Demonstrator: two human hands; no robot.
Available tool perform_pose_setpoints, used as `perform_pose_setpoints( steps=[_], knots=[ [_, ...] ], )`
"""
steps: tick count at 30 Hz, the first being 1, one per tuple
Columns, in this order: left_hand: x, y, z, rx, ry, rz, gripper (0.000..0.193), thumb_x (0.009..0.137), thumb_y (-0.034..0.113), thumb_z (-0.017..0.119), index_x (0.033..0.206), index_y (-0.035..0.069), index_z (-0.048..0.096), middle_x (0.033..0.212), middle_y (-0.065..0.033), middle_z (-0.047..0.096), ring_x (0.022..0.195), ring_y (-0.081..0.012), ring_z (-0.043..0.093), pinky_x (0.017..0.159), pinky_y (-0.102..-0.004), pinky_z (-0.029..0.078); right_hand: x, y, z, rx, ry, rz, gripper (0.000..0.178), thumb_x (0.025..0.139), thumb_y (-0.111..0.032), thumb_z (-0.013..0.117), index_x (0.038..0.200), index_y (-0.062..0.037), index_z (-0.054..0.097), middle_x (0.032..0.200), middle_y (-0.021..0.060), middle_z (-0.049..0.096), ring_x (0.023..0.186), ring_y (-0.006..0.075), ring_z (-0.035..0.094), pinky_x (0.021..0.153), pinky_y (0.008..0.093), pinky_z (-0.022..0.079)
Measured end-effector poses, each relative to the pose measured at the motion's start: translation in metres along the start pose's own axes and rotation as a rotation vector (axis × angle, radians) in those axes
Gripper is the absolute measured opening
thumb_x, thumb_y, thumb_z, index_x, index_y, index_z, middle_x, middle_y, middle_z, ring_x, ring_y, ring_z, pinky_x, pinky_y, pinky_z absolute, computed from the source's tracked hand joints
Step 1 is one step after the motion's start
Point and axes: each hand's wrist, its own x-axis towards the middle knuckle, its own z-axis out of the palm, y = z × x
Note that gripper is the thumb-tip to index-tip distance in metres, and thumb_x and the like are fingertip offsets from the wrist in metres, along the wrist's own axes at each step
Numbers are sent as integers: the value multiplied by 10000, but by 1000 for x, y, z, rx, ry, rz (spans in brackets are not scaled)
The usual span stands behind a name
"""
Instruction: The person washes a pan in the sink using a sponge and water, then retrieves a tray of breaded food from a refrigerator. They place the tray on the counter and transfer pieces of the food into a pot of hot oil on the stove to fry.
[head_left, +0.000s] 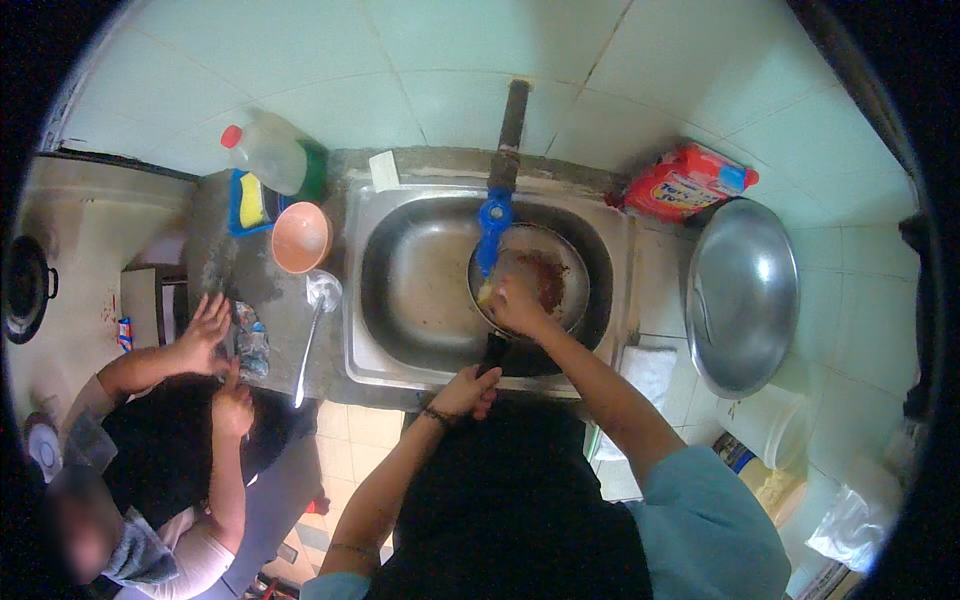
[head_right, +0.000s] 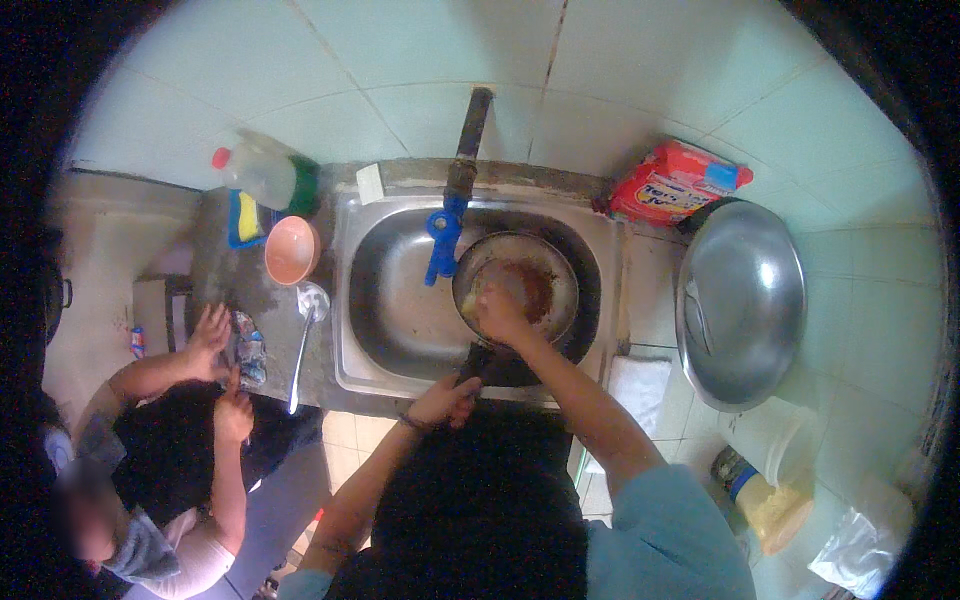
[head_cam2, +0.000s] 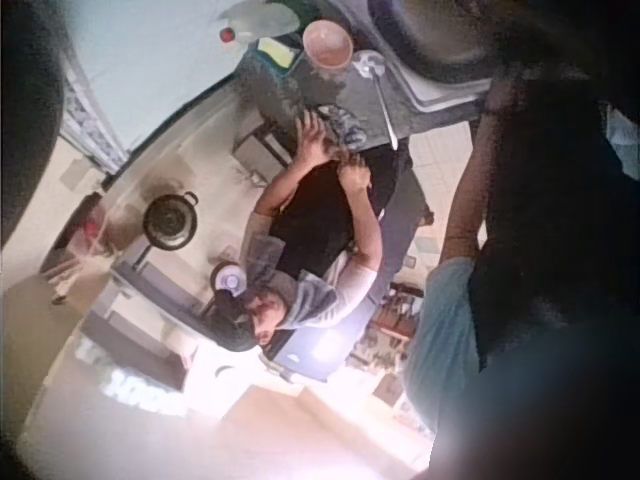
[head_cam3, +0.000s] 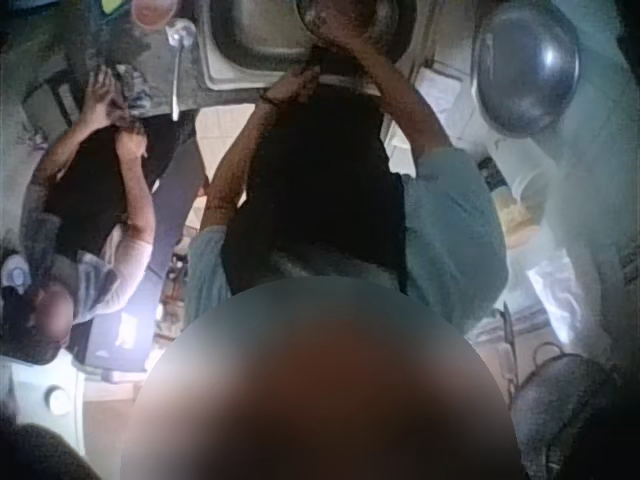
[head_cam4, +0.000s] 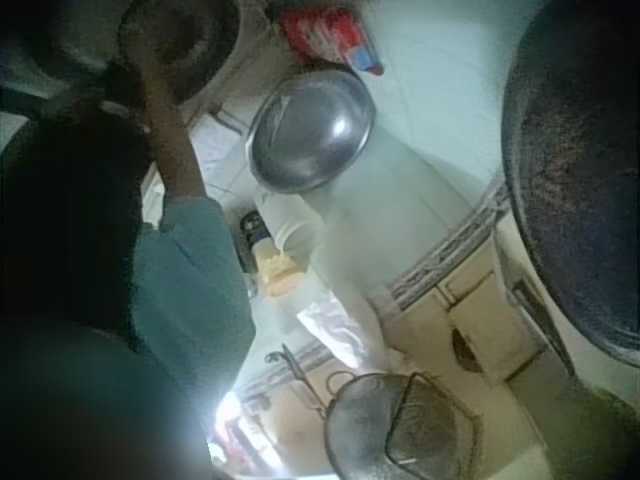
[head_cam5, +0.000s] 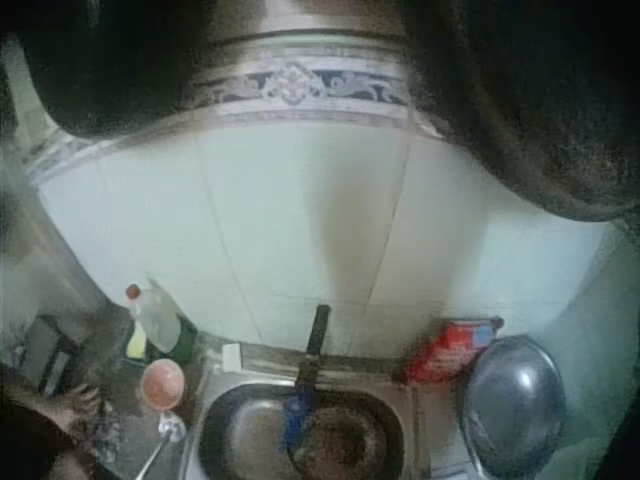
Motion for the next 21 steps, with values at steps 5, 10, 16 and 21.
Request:
perform_pose_setpoints(
  steps=[5, 10, 16, 21],
  knots=[
    [3, -6, 3, 50, 31, 31, 301, 892, 370, 551, 837, 96, 440, 587, 5, 432, 417, -112, 403, 374, -264, 350, 19, 12, 3, -91, 191, 156, 170, 788, -191, 593, 792, -23, 622, 844, 220, 594, 808, 383, 578, 717, 458, 457],
    [-1, -1, 2, -38, 9, -17, 302, 894, 379, 545, 852, 92, 460, 589, 4, 439, 422, -113, 409, 380, -267, 351, 47, -8, -5, -264, 237, 259, 173, 784, -183, 580, 788, -14, 619, 803, 214, 597, 746, 393, 590, 675, 485, 459],
    [-3, 1, 4, -59, 7, -23, 322, 884, 367, 564, 866, 73, 435, 594, -5, 422, 427, -103, 385, 367, -273, 342, 27, -28, -17, -360, -275, 165, 226, 774, -120, 550, 919, 40, 616, 970, 225, 594, 922, 379, 571, 804, 454, 461],
    [2, -5, -3, -77, -35, 1, 344, 875, 355, 580, 887, 52, 418, 599, -19, 426, 420, -104, 379, 356, -280, 345, 42, -11, -15, -69, 68, 196, 147, 780, -129, 557, 855, -9, 596, 935, 194, 591, 869, 370, 575, 751, 448, 469]
  ],
)
